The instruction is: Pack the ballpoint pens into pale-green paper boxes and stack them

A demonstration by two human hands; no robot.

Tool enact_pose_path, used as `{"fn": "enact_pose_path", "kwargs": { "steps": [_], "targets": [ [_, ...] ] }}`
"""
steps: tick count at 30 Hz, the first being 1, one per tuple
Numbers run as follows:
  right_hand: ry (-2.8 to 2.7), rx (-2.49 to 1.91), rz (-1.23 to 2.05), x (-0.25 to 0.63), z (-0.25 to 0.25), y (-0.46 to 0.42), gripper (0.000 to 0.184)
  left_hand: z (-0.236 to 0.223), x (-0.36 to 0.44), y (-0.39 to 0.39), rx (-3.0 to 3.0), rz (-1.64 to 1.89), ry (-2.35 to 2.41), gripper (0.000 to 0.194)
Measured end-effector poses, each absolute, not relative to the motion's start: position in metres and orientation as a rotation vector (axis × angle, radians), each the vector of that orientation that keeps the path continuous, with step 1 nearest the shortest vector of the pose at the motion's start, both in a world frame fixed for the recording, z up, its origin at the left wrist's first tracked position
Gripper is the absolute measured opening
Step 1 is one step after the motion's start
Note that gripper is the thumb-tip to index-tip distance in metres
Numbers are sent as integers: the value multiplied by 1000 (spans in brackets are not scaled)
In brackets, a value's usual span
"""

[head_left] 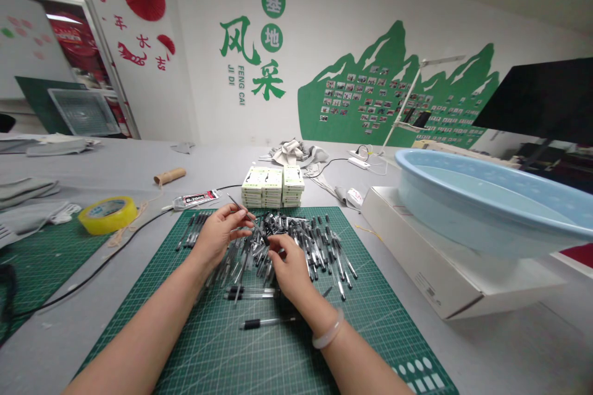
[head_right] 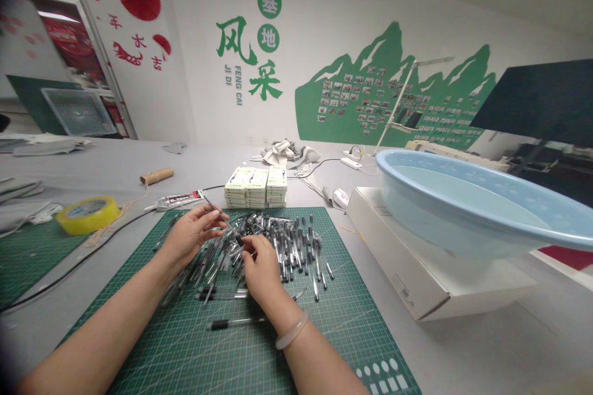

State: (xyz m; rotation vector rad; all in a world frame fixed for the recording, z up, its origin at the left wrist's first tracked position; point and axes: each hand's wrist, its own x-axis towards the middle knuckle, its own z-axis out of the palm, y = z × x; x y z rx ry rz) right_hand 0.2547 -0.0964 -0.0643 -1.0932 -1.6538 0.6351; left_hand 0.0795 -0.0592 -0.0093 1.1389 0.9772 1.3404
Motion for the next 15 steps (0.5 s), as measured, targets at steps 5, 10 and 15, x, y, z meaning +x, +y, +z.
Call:
{"fn": "enact_pose_path", "kwargs": {
  "steps": [5, 10, 15],
  "targets": [
    [-1654, -1097, 627, 254, -65, -97, 29, -6, 80, -61, 1176, 1350, 991, 29],
    [-1640, -1095, 637, 255, -62, -98, 28, 2, 81, -66, 1383, 1326, 1007, 31],
    [-1484, -966, 860, 254, -59, -97, 25, -2, 91, -70, 1608, 1104, 985, 24]
  ]
}}
